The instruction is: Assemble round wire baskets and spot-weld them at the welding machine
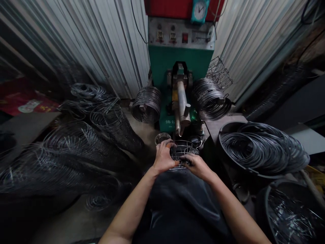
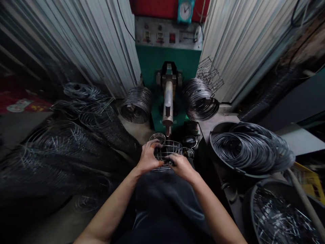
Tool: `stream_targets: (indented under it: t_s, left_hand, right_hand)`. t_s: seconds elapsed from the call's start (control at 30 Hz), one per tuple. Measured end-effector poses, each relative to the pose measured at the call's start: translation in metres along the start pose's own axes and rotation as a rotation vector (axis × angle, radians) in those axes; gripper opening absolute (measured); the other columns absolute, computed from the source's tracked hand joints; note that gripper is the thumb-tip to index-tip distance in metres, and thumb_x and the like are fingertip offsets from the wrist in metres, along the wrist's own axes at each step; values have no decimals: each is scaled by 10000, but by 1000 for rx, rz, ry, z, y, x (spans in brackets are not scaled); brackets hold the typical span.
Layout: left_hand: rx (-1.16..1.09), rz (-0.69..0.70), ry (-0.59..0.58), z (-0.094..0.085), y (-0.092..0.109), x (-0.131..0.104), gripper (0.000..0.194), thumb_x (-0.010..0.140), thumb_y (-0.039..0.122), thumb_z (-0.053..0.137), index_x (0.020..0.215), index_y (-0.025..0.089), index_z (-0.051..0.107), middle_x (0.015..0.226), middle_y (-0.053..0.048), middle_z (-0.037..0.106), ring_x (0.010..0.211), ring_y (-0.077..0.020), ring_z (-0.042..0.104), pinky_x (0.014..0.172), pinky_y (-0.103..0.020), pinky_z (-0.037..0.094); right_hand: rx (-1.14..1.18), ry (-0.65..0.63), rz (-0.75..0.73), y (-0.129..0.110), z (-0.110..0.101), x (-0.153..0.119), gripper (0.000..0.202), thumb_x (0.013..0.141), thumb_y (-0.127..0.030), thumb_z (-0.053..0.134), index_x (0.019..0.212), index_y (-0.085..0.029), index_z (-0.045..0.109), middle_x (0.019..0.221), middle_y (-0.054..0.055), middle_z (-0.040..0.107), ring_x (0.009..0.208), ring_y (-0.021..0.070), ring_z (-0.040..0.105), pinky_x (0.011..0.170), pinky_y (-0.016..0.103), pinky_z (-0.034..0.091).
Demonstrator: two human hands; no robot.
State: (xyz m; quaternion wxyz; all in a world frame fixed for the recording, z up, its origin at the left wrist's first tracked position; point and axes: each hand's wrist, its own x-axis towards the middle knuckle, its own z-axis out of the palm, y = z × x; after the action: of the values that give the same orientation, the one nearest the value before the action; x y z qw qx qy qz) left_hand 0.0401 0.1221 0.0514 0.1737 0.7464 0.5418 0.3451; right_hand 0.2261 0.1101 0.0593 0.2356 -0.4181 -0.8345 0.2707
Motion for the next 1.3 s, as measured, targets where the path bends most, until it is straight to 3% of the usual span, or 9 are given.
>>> stream_targets:
  t_s: [0.1, 0.3, 0.57, 0.7, 0.83, 0.97, 1.03, 1.13, 1.3]
  left_hand:
    - [-10, 6, -9, 2, -3, 3, 647, 454, 242, 756, 1059, 208, 527, 1232, -87, 495, 1169, -289, 441, 990, -417, 312]
    - [-10, 23, -43, 3, -12, 15, 618, 462, 266, 759, 1040, 210, 545, 1245, -94, 486, 1181, -293, 439, 1001, -423, 318]
    - [-26, -47, -65, 6, -20, 47, 613, 464, 274, 764, 1040, 225, 560, 1170, -62, 535, 1119, -285, 483, 967, -412, 359]
    - [-13, -27, -47, 8, -18, 51, 575, 477, 298, 759, 1014, 207, 577, 1106, -66, 564, 1072, -294, 506, 935, -417, 371]
    - [45, -80, 16, 9, -12, 49, 551, 481, 276, 748, 999, 203, 575, 1148, -85, 531, 1092, -293, 490, 935, -429, 361]
    - [51, -166, 49, 12, -12, 59, 579, 491, 300, 763, 1024, 215, 551, 1139, -83, 533, 1116, -303, 464, 921, -451, 368]
    - [45, -202, 35, 13, -15, 67, 574, 493, 327, 773, 1012, 221, 551, 1127, -76, 542, 1097, -304, 474, 904, -453, 379]
    - [47, -215, 21, 15, -19, 73, 565, 506, 370, 774, 1005, 216, 558, 1109, -78, 553, 1065, -300, 492, 892, -446, 385]
    - [55, -203, 9, 16, -22, 74, 583, 510, 396, 768, 1023, 217, 558, 1120, -78, 543, 1084, -300, 484, 882, -442, 393]
  right_hand:
    - [-47, 35, -19, 4, 5, 2, 212, 811, -132, 535, 982, -175, 652, 911, 67, 669, 842, 180, 632, 740, 290, 499]
    - [-104, 122, -59, 10, 12, 8, 235, 828, -110, 491, 973, -200, 653, 927, 65, 657, 853, 163, 628, 754, 266, 500]
    - [-186, 158, 24, 19, 3, 38, 164, 810, -121, 535, 895, -198, 652, 905, 58, 666, 827, 172, 635, 735, 261, 488]
    - [-108, 227, 28, 20, 5, 40, 138, 815, -131, 531, 826, -203, 648, 870, 45, 666, 814, 167, 629, 727, 259, 478]
    - [34, 337, 35, 16, 7, 38, 202, 785, -146, 555, 955, -209, 643, 966, 51, 667, 905, 185, 616, 805, 298, 467]
    - [279, 573, 222, 18, 0, 36, 379, 709, -284, 657, 1070, -189, 591, 928, 45, 662, 843, 188, 611, 768, 312, 480]
    - [454, 681, 392, 28, 0, 26, 408, 696, -360, 652, 1045, -161, 584, 775, 23, 645, 673, 162, 593, 640, 288, 487]
    - [674, 722, 579, 51, 16, -10, 422, 725, -406, 565, 1057, -146, 561, 664, -2, 601, 495, 128, 517, 507, 272, 456]
    - [427, 733, 634, 73, 76, -90, 366, 764, -414, 502, 1046, -182, 531, 888, 79, 648, 789, 204, 627, 734, 348, 501]
